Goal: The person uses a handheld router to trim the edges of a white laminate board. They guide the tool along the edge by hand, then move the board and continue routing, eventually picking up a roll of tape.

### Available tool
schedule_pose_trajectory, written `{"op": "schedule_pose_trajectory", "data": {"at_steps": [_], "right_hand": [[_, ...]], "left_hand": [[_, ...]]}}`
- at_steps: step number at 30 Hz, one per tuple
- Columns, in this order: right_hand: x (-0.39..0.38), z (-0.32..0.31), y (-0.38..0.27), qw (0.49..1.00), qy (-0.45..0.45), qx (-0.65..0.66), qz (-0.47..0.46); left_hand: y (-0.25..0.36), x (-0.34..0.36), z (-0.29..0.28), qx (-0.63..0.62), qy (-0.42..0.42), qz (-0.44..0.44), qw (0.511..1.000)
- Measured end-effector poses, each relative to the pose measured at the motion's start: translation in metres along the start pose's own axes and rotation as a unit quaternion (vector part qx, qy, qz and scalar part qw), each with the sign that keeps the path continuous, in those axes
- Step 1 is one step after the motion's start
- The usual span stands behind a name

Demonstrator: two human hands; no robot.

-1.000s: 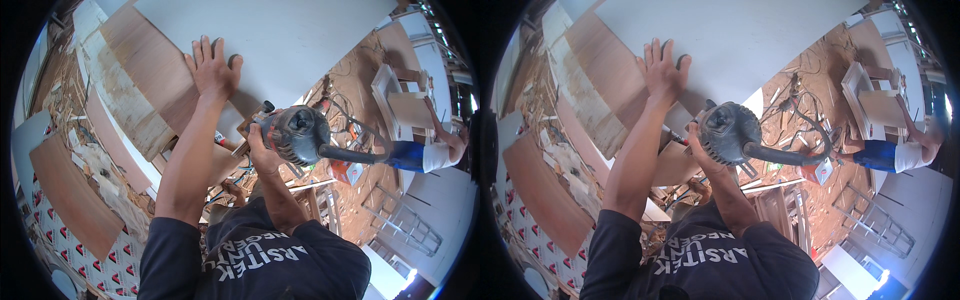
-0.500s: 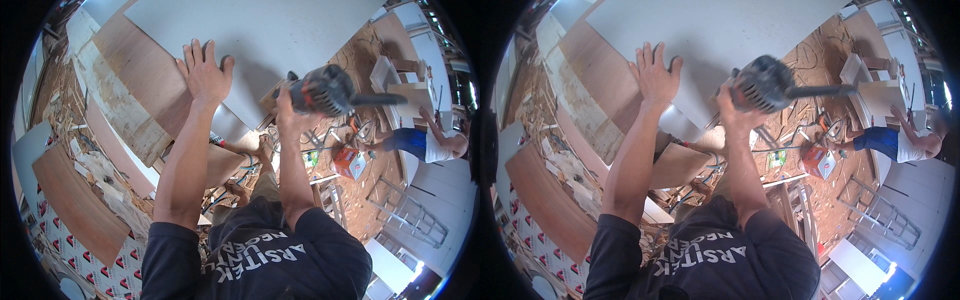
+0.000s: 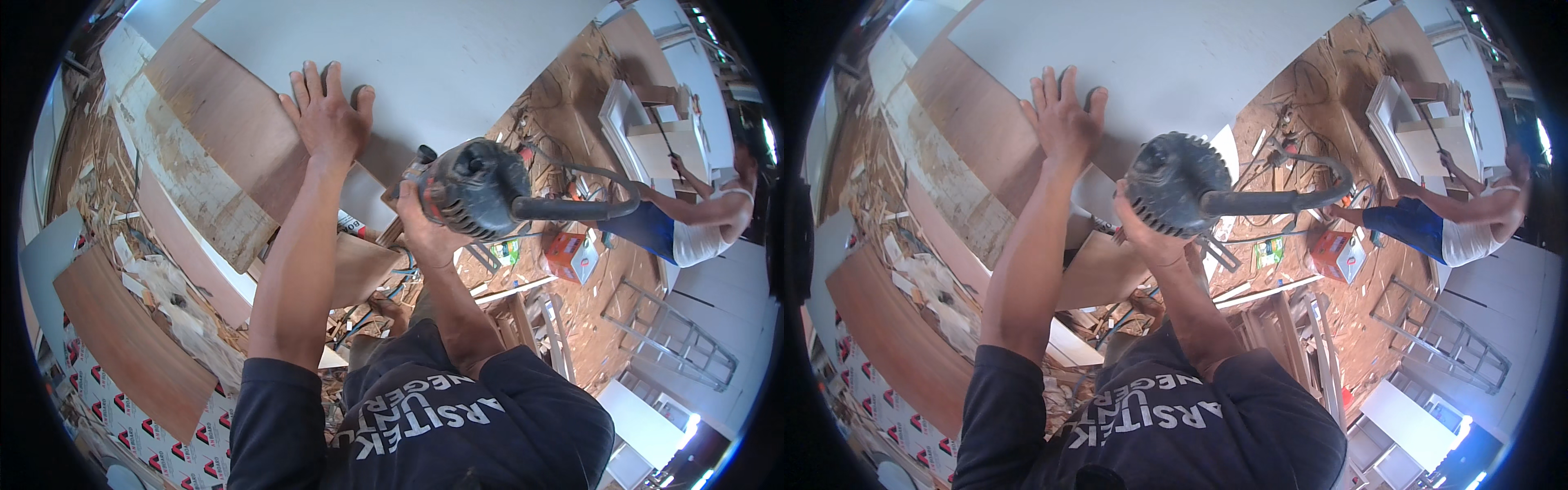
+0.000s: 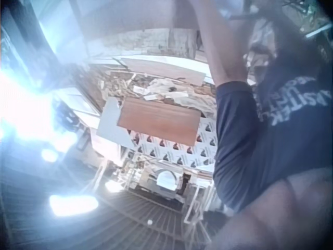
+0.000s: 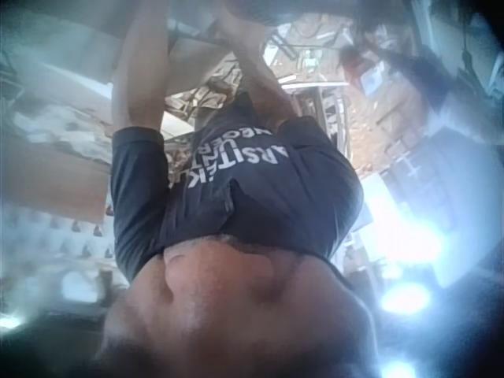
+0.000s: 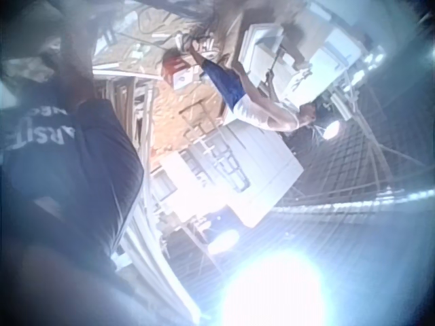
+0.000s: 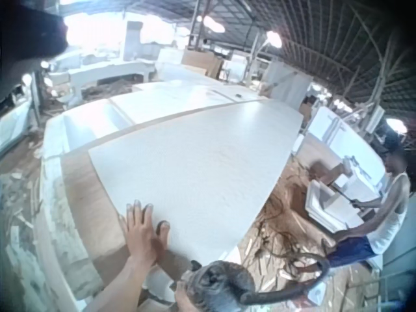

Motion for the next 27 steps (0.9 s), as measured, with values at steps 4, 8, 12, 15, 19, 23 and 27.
{"op": "schedule_pose_trajectory", "data": {"at_steps": [4, 8, 12, 15, 19, 23, 27], "right_hand": [[-0.024, 0.014, 0.047, 0.957, -0.049, 0.215, 0.189], [-0.038, 0.025, 0.049, 0.974, -0.101, 0.183, 0.091], [-0.045, 0.028, 0.074, 0.986, -0.096, 0.119, 0.060], [-0.023, 0.003, 0.053, 0.997, -0.010, 0.066, -0.030], [-0.003, -0.017, -0.019, 0.967, 0.096, -0.114, -0.209], [0.016, -0.024, -0.020, 0.970, 0.098, -0.114, -0.193], [0.042, -0.031, -0.015, 0.974, 0.119, -0.063, -0.182]], "left_hand": [[-0.002, 0.001, 0.002, 0.004, 0.008, 0.006, 1.000], [-0.003, 0.002, 0.005, 0.007, -0.001, 0.000, 1.000], [0.003, 0.005, 0.002, 0.005, -0.021, -0.001, 1.000], [-0.003, 0.002, 0.003, 0.014, -0.020, -0.004, 1.000], [0.010, 0.003, -0.004, 0.015, -0.040, -0.004, 0.999], [0.011, 0.004, -0.006, 0.022, -0.045, -0.001, 0.999], [0.004, 0.003, -0.001, 0.035, -0.033, 0.010, 0.999]]}}
Point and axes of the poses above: each hand's wrist, its own x-axis towards the middle knuckle, its own z-axis out of the palm, y = z × x, the point moved 7 cm from there along x, towards the middle knuckle, and after that the axes turned 4 degrees about z, right-handed, at the moved point
